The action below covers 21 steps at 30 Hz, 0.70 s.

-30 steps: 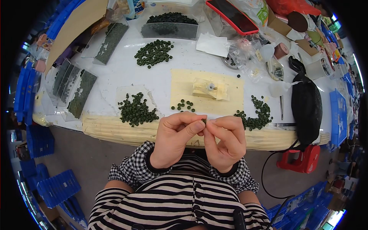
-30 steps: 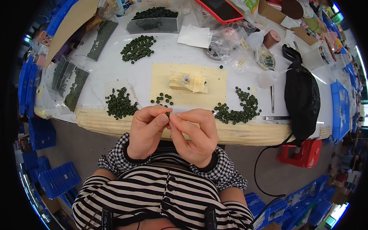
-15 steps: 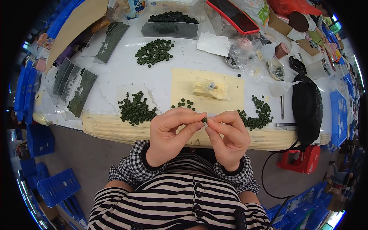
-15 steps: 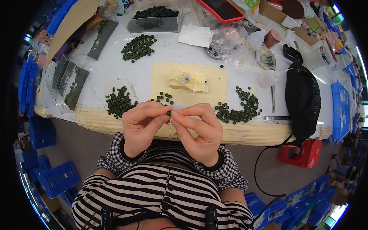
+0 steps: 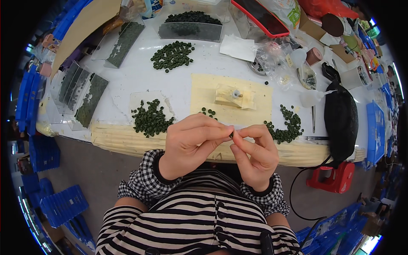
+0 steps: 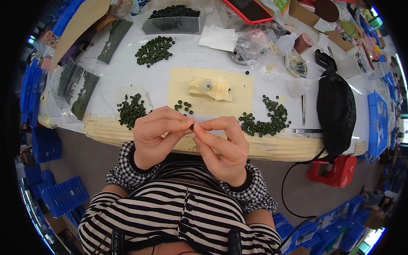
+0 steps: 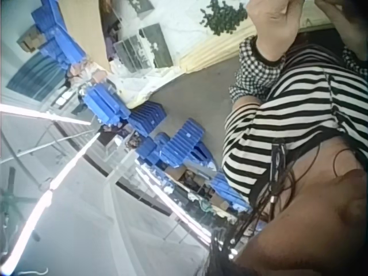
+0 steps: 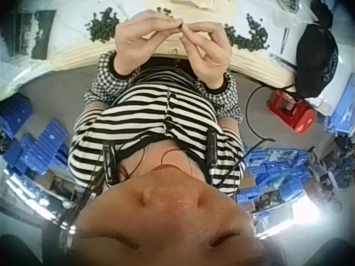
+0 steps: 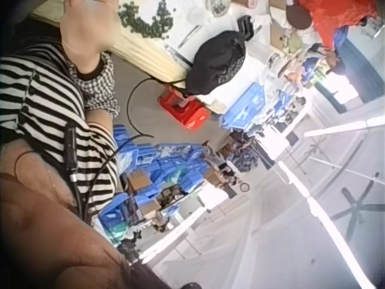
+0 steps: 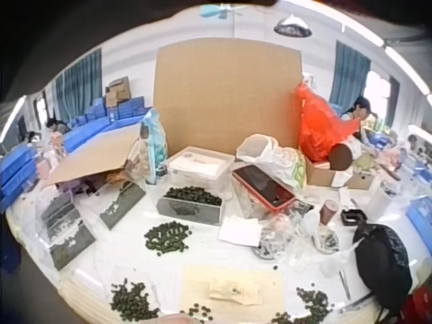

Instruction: Picking up small green components and placing them onto a strip of adhesive material on a workbench.

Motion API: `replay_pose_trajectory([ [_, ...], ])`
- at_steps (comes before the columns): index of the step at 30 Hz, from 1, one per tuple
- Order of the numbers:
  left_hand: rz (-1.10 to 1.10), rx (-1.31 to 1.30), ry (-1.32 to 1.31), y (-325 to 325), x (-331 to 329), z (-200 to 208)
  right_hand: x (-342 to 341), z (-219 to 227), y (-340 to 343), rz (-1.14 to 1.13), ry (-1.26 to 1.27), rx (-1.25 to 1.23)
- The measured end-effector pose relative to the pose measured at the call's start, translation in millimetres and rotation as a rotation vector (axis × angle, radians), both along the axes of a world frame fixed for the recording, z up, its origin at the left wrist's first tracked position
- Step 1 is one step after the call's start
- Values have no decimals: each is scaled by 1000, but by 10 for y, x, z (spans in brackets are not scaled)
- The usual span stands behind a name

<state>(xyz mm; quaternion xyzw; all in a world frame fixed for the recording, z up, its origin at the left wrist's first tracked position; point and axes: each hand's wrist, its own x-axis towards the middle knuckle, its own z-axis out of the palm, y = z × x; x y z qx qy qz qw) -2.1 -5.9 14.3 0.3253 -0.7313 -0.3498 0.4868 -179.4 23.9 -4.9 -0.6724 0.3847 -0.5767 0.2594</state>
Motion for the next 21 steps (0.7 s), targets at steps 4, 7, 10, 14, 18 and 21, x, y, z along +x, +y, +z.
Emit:
replay_pose_trajectory([
  [4,-46,277,185,17,-2,-46,3,-14,1,-8,-14,27],
  [7,-46,316,243,27,-11,-70,5,-22,3,-29,21,4],
  [10,-47,306,244,34,-7,-73,8,-11,3,-41,48,-26],
  [14,-38,345,266,55,-15,-81,23,-20,9,-65,56,-37],
  [18,-49,312,252,55,-18,-75,26,-17,13,-86,67,-49],
  [21,-47,288,231,58,-10,-72,32,-24,14,-93,72,-63],
])
